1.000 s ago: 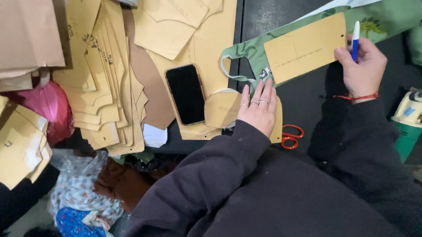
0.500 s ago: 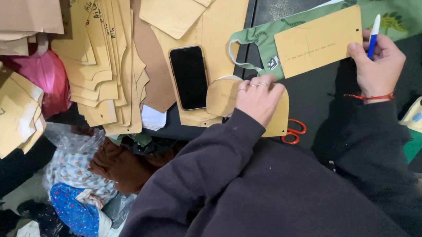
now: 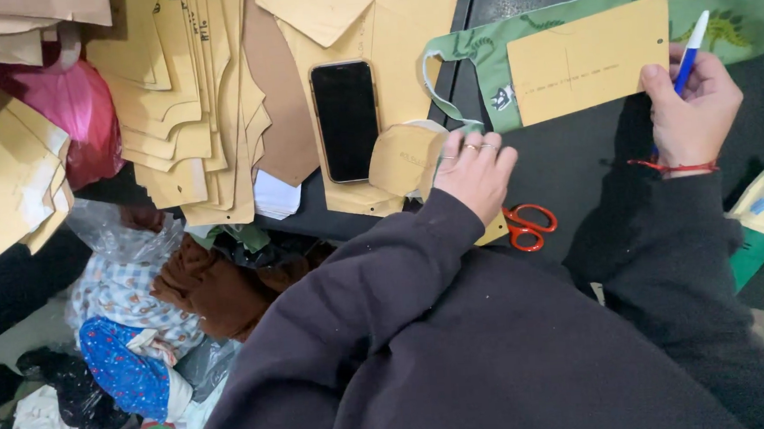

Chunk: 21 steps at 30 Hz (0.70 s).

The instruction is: The person sorts through a stack of cardboard templates, selects one, and places it on a piece of green patterned fabric. They trace the template's outline with a pen, then use a handheld electric cutter to cut the fabric along the marked line. Finally, they trim the cut piece with scissors.

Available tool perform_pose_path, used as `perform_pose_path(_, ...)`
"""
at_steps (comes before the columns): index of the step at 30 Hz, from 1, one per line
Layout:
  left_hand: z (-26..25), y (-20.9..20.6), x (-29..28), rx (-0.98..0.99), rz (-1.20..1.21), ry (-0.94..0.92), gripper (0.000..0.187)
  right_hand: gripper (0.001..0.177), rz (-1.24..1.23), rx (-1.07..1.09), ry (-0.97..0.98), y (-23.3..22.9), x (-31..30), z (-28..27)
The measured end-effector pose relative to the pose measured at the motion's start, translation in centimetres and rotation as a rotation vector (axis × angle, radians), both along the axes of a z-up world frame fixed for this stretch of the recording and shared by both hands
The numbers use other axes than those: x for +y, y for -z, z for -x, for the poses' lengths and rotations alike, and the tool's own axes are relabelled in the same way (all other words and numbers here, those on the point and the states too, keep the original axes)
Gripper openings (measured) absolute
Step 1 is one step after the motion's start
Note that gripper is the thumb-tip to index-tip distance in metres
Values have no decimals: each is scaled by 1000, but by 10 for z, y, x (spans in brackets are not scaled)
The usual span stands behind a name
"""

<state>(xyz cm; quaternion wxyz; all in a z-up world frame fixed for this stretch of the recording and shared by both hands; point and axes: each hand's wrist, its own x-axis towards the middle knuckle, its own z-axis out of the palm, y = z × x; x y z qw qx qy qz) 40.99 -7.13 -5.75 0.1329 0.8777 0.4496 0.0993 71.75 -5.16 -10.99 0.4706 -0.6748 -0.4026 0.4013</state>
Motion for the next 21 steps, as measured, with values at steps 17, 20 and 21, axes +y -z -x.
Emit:
perform_pose_path(17,-2,-65,15,-433,633,-343,58,25,-61,-55,-66,16,-4,-12)
perform_pose_path(20,-8,-57,5,-385,560,-267,68,28,-37,1,-55,12,-1,-11)
perform_pose_path(21,-10,-56,6,-384,559,-271,68,28,-38,3,-59,10,0,-9)
